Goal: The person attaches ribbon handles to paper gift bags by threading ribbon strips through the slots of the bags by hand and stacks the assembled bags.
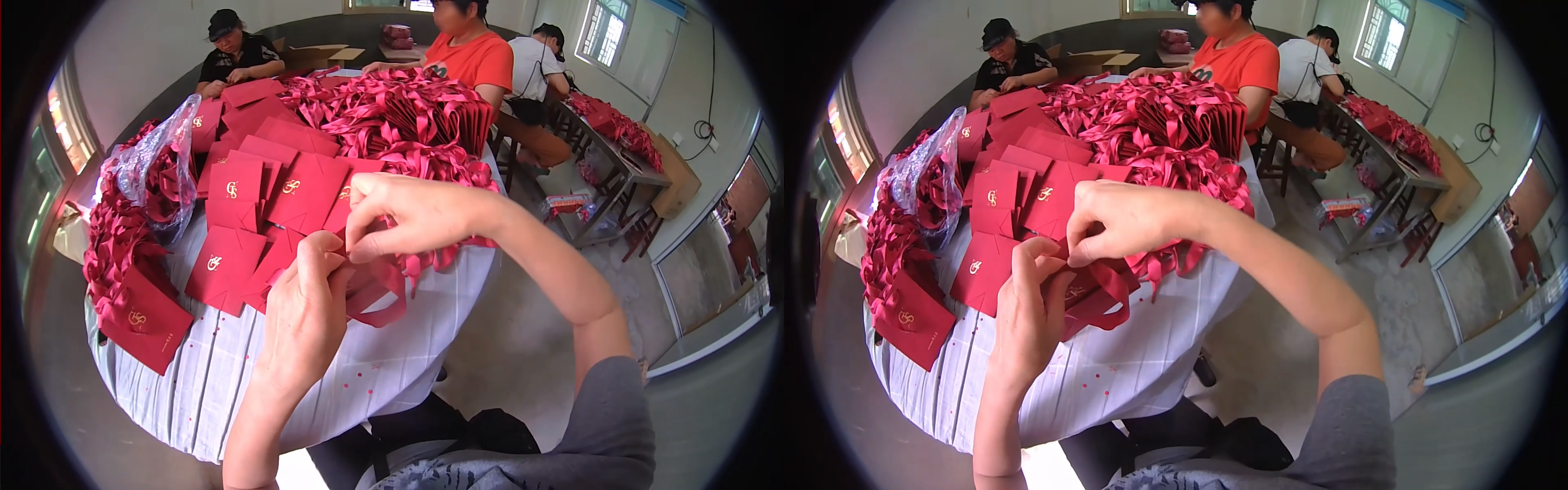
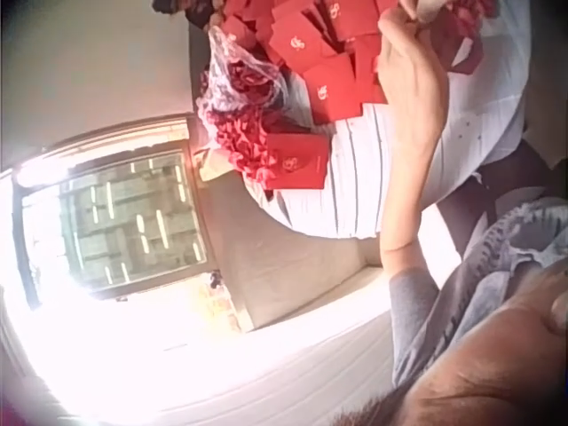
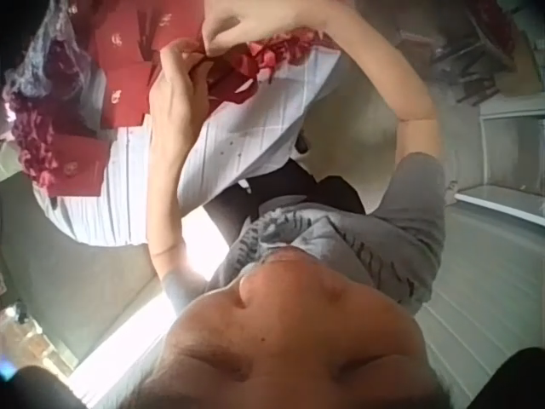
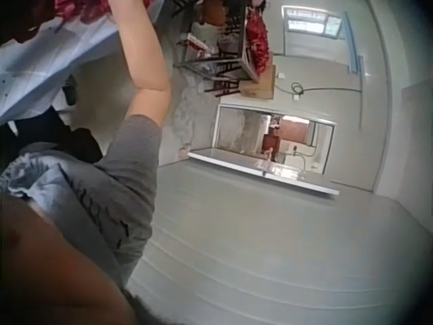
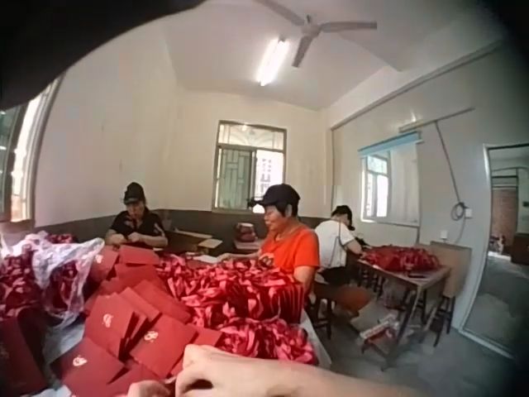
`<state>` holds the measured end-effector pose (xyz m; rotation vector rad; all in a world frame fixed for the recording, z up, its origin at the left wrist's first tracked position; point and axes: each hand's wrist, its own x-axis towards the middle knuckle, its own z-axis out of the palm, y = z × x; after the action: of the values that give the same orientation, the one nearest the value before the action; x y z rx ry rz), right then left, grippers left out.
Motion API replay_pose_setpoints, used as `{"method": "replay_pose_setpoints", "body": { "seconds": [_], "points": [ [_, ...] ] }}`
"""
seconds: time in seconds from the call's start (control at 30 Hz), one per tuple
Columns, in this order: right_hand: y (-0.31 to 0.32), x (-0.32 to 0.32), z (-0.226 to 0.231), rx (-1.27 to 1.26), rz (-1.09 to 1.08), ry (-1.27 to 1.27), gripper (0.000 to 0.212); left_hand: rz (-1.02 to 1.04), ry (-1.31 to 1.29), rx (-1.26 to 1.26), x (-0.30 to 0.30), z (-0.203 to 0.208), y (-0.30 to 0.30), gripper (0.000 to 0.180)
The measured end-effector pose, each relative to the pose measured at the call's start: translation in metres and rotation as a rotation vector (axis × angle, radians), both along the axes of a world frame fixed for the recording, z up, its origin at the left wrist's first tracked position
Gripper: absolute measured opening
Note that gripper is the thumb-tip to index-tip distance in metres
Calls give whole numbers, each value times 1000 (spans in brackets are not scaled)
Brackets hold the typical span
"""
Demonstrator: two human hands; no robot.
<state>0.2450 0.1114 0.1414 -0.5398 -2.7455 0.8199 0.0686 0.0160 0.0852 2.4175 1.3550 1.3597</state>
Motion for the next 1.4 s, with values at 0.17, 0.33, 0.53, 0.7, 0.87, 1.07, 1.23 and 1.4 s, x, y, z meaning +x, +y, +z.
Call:
{"method": "replay_pose_setpoints", "body": {
  "seconds": [0.17,0.33,0.53,0.7,0.87,1.07,1.23,1.4],
  "points": [
    [29,-11,2,-133,103,-219,22,-22,58,12,4,2,0,25],
    [36,-16,7,-392,235,-341,17,-48,119,-49,9,8,-7,21],
    [32,-5,0,-197,117,-281,18,-29,141,-65,9,7,-3,15],
    [28,3,-22,-509,-115,352,15,-79,159,-55,8,10,-6,14],
    [45,12,-30,-740,-45,637,16,-9,106,-40,11,4,-2,16],
    [25,15,-73,-791,25,621,23,-9,150,-75,12,5,-3,15],
    [10,6,-59,-623,-95,526,16,-23,92,-8,11,3,-1,15],
    [17,3,-60,-776,-123,832,14,-20,139,-40,13,6,-1,16]
  ]
}}
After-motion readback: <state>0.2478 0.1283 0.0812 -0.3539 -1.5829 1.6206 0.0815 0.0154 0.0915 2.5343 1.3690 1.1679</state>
